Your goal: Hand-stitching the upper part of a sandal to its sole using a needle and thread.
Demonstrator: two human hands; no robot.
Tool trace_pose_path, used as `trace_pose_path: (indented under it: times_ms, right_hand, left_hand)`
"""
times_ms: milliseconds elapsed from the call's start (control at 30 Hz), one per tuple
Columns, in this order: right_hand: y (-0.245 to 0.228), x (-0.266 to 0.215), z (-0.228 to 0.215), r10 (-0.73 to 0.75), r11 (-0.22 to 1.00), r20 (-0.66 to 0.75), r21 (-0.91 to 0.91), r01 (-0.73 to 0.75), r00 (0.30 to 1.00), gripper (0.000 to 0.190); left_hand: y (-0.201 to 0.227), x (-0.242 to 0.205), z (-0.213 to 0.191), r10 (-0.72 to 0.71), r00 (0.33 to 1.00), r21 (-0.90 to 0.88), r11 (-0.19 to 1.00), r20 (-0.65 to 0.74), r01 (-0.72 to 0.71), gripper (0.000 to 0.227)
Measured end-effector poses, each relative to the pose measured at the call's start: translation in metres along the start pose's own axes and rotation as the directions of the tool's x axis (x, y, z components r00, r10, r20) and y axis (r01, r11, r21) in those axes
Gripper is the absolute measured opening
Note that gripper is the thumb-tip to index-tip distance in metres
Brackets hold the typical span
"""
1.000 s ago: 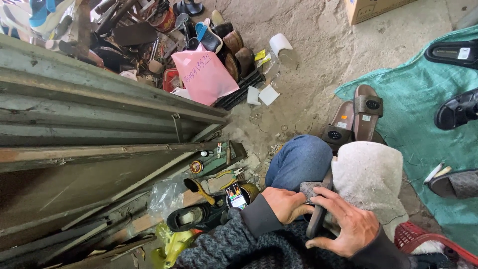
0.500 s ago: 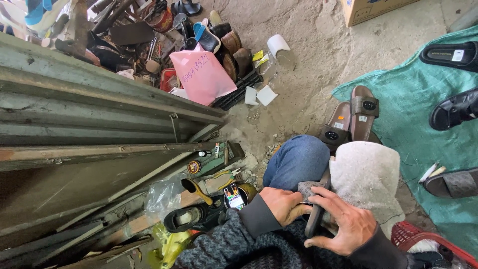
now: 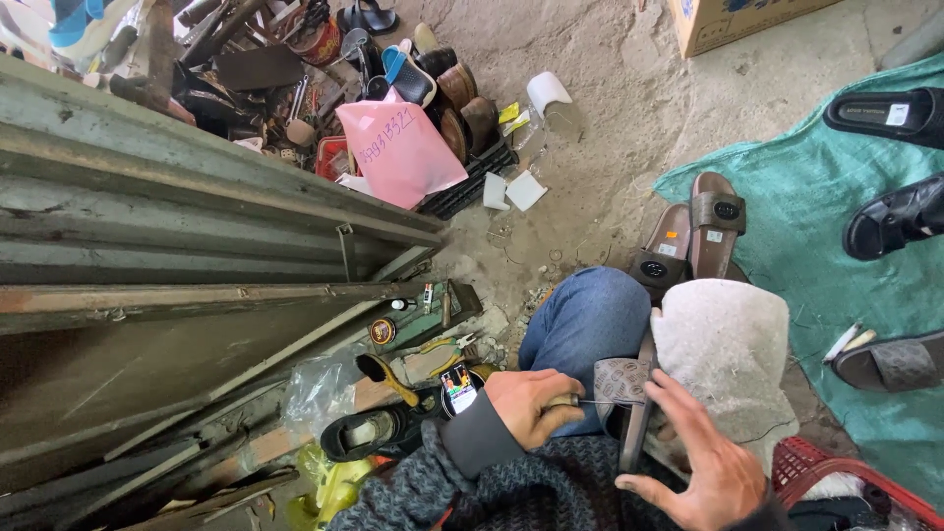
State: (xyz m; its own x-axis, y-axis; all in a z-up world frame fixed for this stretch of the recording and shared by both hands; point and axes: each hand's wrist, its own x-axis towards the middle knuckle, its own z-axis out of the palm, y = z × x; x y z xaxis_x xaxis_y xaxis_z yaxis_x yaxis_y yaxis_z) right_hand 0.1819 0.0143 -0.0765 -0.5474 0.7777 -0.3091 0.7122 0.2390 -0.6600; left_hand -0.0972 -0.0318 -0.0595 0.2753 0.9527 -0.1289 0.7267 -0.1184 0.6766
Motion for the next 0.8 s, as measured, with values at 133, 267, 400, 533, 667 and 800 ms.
trace_pose_path:
  times_ms: [133, 267, 400, 533, 667, 800]
  right_hand:
    - [-0.004, -0.019, 0.029, 0.096, 0.995, -0.271, 0.062, -0.082, 0.958, 0.112]
    - [-0.029, -0.025, 0.048, 0.176, 0.925, -0.42, -0.239, -0.295, 0.891, 0.088]
    - [-0.038, -0.019, 0.064, 0.089, 0.872, -0.456, -0.394, -0.291, 0.886, 0.082]
    - [-0.02, -0.02, 0.078, 0.12, 0.86, -0.409, -0.413, -0.3, 0.905, 0.083]
    - [-0.016, -0.019, 0.073, 0.205, 0.875, -0.344, -0.355, -0.329, 0.917, 0.099]
    - [-0.018, -0.016, 0.08, 0.101, 0.889, -0.502, -0.342, -0.304, 0.859, 0.093]
  left_hand:
    - [-0.002, -0.005, 0.016, 0.182, 0.97, 0.105, 0.98, -0.163, -0.166, 0.024]
    - [0.005, -0.009, 0.03, 0.172, 0.979, 0.258, 0.956, -0.11, -0.139, 0.016]
    - [0.008, -0.005, 0.049, 0.131, 0.981, 0.422, 0.905, -0.142, -0.06, 0.035]
    - [0.008, 0.005, 0.07, 0.077, 0.99, 0.336, 0.941, -0.118, -0.033, 0.02]
    - [0.025, 0.017, 0.044, -0.107, 0.994, 0.257, 0.96, -0.023, 0.109, 0.044]
    - [0.008, 0.018, 0.041, -0.113, 0.991, 0.235, 0.967, 0.066, 0.094, 0.057]
